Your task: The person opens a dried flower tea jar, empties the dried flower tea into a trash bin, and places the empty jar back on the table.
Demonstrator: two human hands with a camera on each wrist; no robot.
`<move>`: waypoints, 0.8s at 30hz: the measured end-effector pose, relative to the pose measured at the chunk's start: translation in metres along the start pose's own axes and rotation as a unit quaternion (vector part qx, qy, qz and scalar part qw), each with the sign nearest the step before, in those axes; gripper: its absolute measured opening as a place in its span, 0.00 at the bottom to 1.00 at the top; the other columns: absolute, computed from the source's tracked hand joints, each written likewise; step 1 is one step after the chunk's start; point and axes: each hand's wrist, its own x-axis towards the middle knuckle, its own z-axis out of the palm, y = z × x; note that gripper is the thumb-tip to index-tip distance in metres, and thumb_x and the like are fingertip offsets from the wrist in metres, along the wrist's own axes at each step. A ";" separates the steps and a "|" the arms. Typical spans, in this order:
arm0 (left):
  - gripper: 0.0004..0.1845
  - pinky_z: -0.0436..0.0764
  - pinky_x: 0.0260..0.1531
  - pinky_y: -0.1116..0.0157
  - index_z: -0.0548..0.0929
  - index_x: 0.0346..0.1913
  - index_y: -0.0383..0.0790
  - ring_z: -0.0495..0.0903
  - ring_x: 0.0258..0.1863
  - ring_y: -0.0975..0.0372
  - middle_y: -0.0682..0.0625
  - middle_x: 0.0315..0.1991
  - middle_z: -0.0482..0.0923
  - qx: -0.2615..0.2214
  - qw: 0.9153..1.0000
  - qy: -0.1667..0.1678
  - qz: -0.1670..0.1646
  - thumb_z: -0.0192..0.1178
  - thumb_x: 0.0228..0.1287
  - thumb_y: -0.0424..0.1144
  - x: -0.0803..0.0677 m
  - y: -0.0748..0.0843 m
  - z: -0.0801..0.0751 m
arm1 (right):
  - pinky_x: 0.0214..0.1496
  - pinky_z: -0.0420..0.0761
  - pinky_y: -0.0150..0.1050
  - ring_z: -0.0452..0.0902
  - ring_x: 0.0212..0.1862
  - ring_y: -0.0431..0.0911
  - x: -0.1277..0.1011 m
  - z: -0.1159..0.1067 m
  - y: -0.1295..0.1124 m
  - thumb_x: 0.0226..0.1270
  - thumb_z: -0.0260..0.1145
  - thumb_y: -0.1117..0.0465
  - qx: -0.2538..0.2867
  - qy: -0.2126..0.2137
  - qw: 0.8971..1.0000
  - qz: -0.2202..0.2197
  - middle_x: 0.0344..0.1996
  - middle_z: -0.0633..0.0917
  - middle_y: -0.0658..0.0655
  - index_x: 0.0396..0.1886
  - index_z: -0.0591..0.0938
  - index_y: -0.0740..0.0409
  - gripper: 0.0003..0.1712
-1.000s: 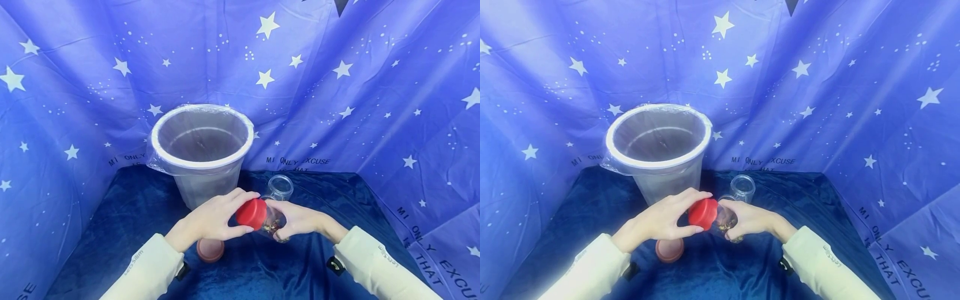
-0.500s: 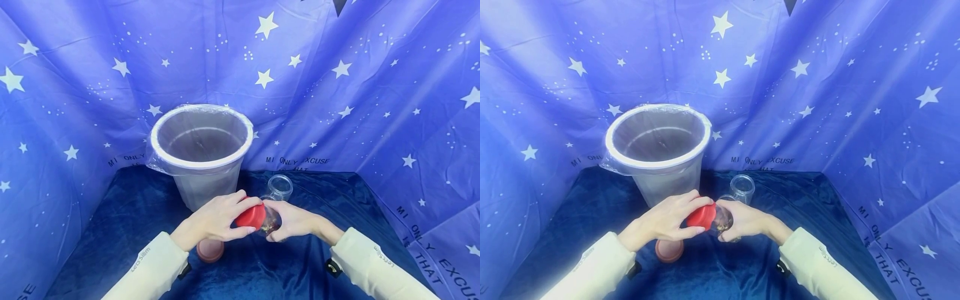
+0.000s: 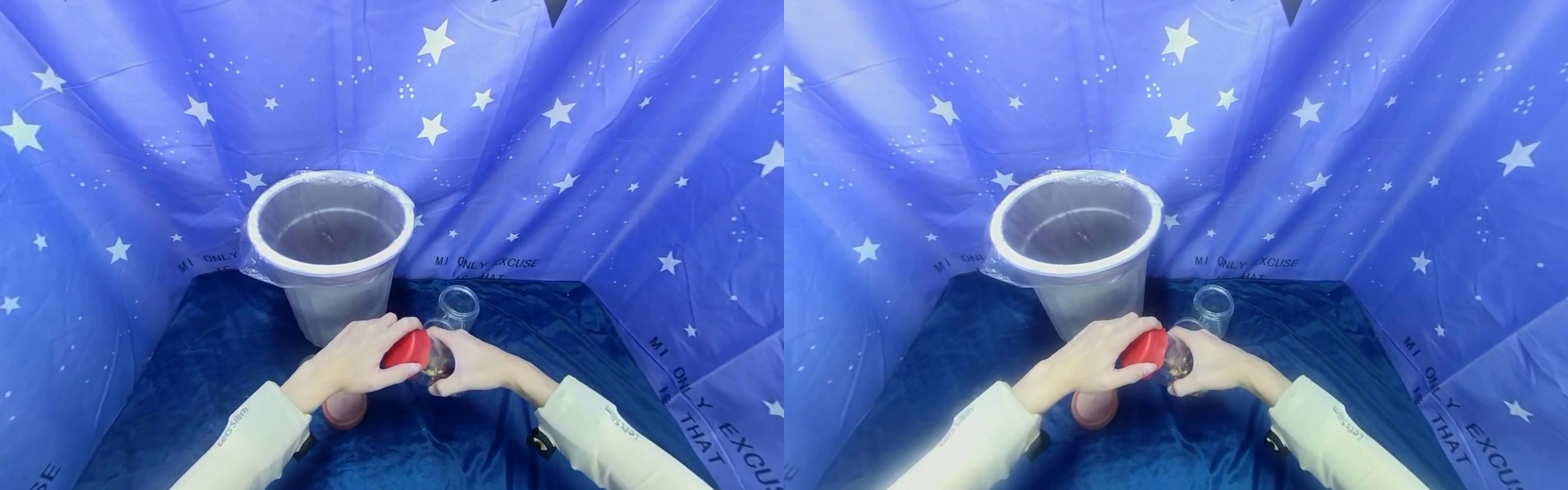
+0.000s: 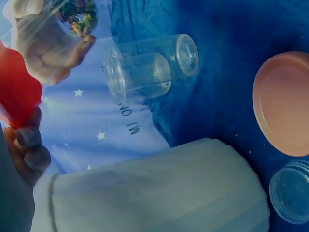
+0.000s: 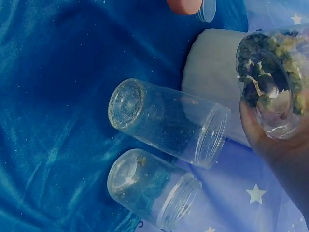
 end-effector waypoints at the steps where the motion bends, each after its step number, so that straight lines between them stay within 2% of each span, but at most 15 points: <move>1: 0.26 0.74 0.26 0.75 0.73 0.61 0.52 0.75 0.29 0.67 0.56 0.35 0.78 -0.005 1.000 0.001 -0.016 0.58 0.64 0.58 0.001 0.001 0.000 | 0.37 0.82 0.34 0.80 0.32 0.36 0.000 0.001 -0.001 0.49 0.75 0.56 -0.009 0.009 1.000 0.000 0.34 0.86 0.50 0.48 0.74 0.47 0.26; 5: 0.22 0.72 0.22 0.74 0.75 0.58 0.52 0.76 0.26 0.66 0.56 0.32 0.81 -0.024 0.996 0.016 -0.085 0.57 0.65 0.57 0.003 0.003 0.000 | 0.35 0.80 0.31 0.79 0.32 0.35 0.001 0.003 -0.004 0.48 0.76 0.50 -0.058 0.048 0.997 0.004 0.32 0.85 0.47 0.48 0.73 0.45 0.28; 8: 0.21 0.70 0.19 0.73 0.75 0.56 0.51 0.75 0.23 0.65 0.55 0.30 0.81 -0.024 0.992 0.023 -0.123 0.57 0.65 0.57 0.004 0.005 0.001 | 0.34 0.78 0.30 0.78 0.31 0.34 0.002 0.005 -0.007 0.48 0.76 0.45 -0.095 0.071 0.993 0.012 0.29 0.82 0.42 0.47 0.74 0.45 0.29; 12: 0.20 0.68 0.16 0.71 0.75 0.54 0.51 0.72 0.19 0.64 0.54 0.25 0.78 -0.016 0.984 0.028 -0.174 0.54 0.67 0.58 0.005 0.008 0.003 | 0.33 0.76 0.30 0.76 0.31 0.33 0.003 0.009 -0.011 0.48 0.75 0.42 -0.123 0.092 0.988 0.025 0.29 0.81 0.41 0.48 0.74 0.48 0.31; 15: 0.19 0.67 0.15 0.69 0.74 0.51 0.52 0.70 0.17 0.64 0.54 0.22 0.76 -0.018 0.974 0.028 -0.223 0.51 0.68 0.59 0.006 0.011 0.004 | 0.33 0.76 0.30 0.76 0.32 0.33 0.004 0.012 -0.014 0.48 0.75 0.39 -0.148 0.115 0.982 0.036 0.31 0.82 0.42 0.52 0.75 0.49 0.35; 18: 0.18 0.67 0.15 0.67 0.74 0.47 0.53 0.70 0.17 0.63 0.54 0.20 0.74 -0.034 0.962 0.025 -0.270 0.48 0.70 0.61 0.007 0.013 0.004 | 0.34 0.78 0.32 0.78 0.34 0.35 0.005 0.016 -0.016 0.47 0.74 0.38 -0.185 0.146 0.971 0.037 0.35 0.83 0.44 0.55 0.76 0.51 0.38; 24: 0.19 0.68 0.17 0.64 0.74 0.43 0.52 0.72 0.19 0.60 0.54 0.21 0.74 -0.065 0.939 0.002 -0.337 0.43 0.72 0.63 0.009 0.015 0.002 | 0.34 0.81 0.36 0.81 0.35 0.40 0.007 0.023 -0.017 0.44 0.75 0.37 -0.261 0.196 0.945 0.006 0.36 0.84 0.47 0.53 0.78 0.55 0.40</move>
